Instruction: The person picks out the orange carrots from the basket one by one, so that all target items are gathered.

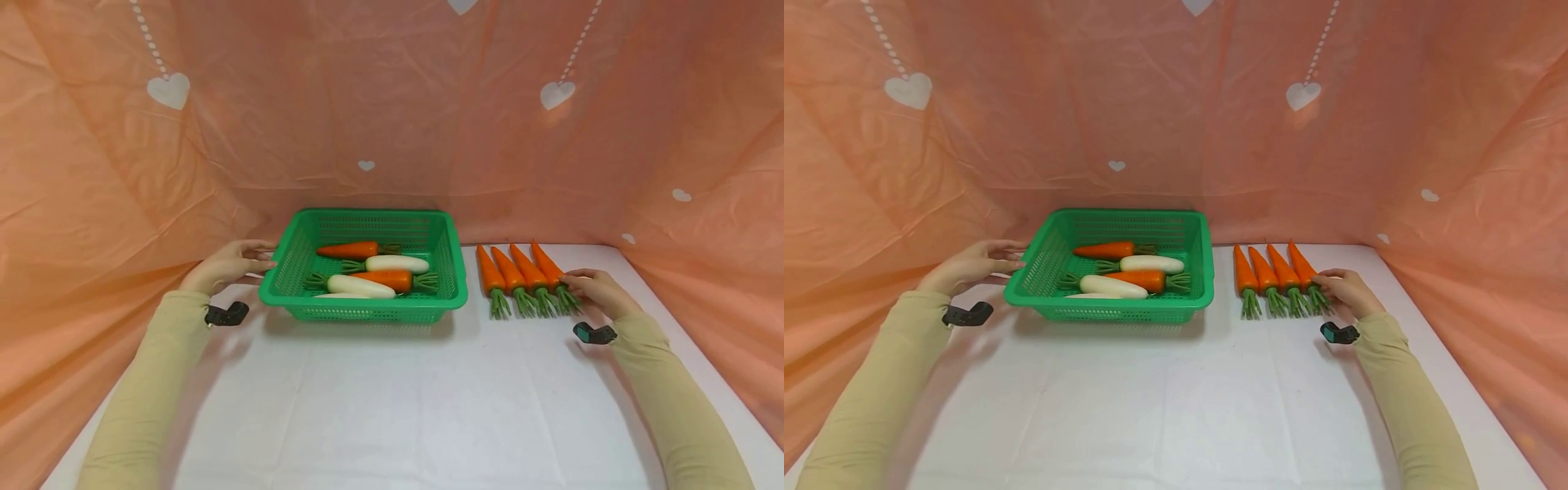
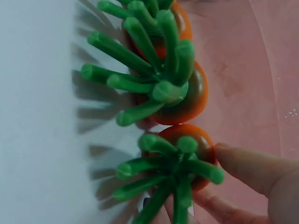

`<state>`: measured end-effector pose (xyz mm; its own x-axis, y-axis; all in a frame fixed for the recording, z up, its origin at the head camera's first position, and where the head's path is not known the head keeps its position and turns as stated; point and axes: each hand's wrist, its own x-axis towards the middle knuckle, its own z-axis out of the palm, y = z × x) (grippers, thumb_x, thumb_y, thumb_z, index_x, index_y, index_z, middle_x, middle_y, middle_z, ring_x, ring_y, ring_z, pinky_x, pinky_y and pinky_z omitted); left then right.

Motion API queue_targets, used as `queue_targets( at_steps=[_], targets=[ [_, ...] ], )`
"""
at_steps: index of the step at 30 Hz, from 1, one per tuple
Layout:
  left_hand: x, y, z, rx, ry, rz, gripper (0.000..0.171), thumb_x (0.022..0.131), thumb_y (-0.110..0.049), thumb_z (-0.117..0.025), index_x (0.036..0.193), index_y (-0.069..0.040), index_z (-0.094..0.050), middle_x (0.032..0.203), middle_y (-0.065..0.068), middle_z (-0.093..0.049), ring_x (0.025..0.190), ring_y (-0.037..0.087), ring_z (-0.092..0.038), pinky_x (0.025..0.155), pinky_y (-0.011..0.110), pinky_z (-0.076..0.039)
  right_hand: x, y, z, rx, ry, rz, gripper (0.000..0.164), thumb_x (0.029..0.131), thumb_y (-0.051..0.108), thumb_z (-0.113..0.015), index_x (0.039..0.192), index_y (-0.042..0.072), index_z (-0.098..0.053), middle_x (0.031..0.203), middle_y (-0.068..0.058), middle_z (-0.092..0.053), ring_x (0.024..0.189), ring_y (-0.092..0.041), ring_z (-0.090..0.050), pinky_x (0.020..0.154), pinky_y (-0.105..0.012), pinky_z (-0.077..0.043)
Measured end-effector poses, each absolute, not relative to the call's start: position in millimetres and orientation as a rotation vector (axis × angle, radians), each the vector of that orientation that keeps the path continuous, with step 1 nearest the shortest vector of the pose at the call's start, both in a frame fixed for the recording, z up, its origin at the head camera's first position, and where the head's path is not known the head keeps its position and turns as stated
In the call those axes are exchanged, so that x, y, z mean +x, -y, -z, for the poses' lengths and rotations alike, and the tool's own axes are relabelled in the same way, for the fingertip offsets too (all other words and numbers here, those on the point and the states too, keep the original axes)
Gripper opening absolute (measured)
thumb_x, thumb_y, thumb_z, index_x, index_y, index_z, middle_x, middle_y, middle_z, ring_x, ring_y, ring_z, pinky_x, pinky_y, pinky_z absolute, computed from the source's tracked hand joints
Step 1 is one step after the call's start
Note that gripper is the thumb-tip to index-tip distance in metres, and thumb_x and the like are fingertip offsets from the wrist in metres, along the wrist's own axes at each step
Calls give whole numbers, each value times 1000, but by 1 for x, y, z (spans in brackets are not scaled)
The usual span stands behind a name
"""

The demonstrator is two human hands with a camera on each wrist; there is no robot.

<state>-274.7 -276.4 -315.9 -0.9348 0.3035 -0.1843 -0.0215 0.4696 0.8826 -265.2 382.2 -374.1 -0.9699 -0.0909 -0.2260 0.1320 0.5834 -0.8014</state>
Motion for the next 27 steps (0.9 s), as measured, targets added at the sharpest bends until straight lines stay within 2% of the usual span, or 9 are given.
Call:
queue_targets(
  at_steps=[5, 11, 14, 17, 21, 23, 27],
  targets=[
    [-275, 276, 315, 230, -2414, -1445, 63, 97, -12, -58, 148, 6, -24, 139, 30, -36, 91, 8, -60, 83, 33, -54, -265, -387, 368, 19, -2550, 1289, 67, 102, 40, -40, 139, -16, -31, 130, -31, -45, 101, -18, -54, 86, -25, -48],
    [-274, 275, 314, 222, -2420, -1419, 64, 97, -14, -58, 148, 5, -24, 140, 29, -36, 95, 13, -60, 86, 37, -53, -270, -387, 349, 12, -2564, 1328, 69, 103, 37, -38, 139, -20, -26, 126, -37, -46, 87, -8, -61, 85, -26, -52],
    [-274, 276, 314, 211, -2416, -1420, 63, 97, -13, -58, 148, 5, -25, 139, 29, -37, 94, 12, -60, 85, 37, -53, -275, -380, 332, -45, -2580, 1325, 70, 104, 37, -37, 141, -20, -21, 131, -37, -40, 90, -6, -60, 88, -27, -51],
    [-273, 276, 314, 216, -2416, -1420, 64, 97, -13, -57, 148, 5, -23, 139, 29, -36, 94, 12, -60, 85, 36, -53, -284, -363, 311, -133, -2591, 1280, 72, 103, 40, -36, 144, -16, -18, 137, -36, -36, 105, -18, -57, 94, -31, -47],
    [-272, 276, 313, 213, -2428, -1409, 64, 97, -13, -57, 149, 5, -24, 140, 29, -36, 97, 15, -60, 85, 36, -53, -296, -331, 284, -279, -2570, 1277, 67, 103, 39, -38, 148, -9, -21, 143, -31, -33, 124, -39, -43, 104, -45, -38],
    [-272, 275, 313, 217, -2431, -1403, 64, 97, -13, -57, 149, 4, -24, 141, 29, -36, 100, 17, -60, 85, 37, -53, -300, -313, 273, -334, -2563, 1294, 63, 103, 37, -40, 148, -5, -25, 144, -29, -34, 125, -41, -41, 105, -52, -34],
    [-273, 275, 312, 217, -2431, -1392, 63, 97, -13, -57, 149, 3, -25, 143, 28, -36, 102, 21, -59, 85, 38, -53, -308, -274, 260, -432, -2532, 1327, 58, 102, 34, -45, 146, -1, -32, 143, -25, -36, 125, -40, -41, 105, -53, -34]
  ],
)
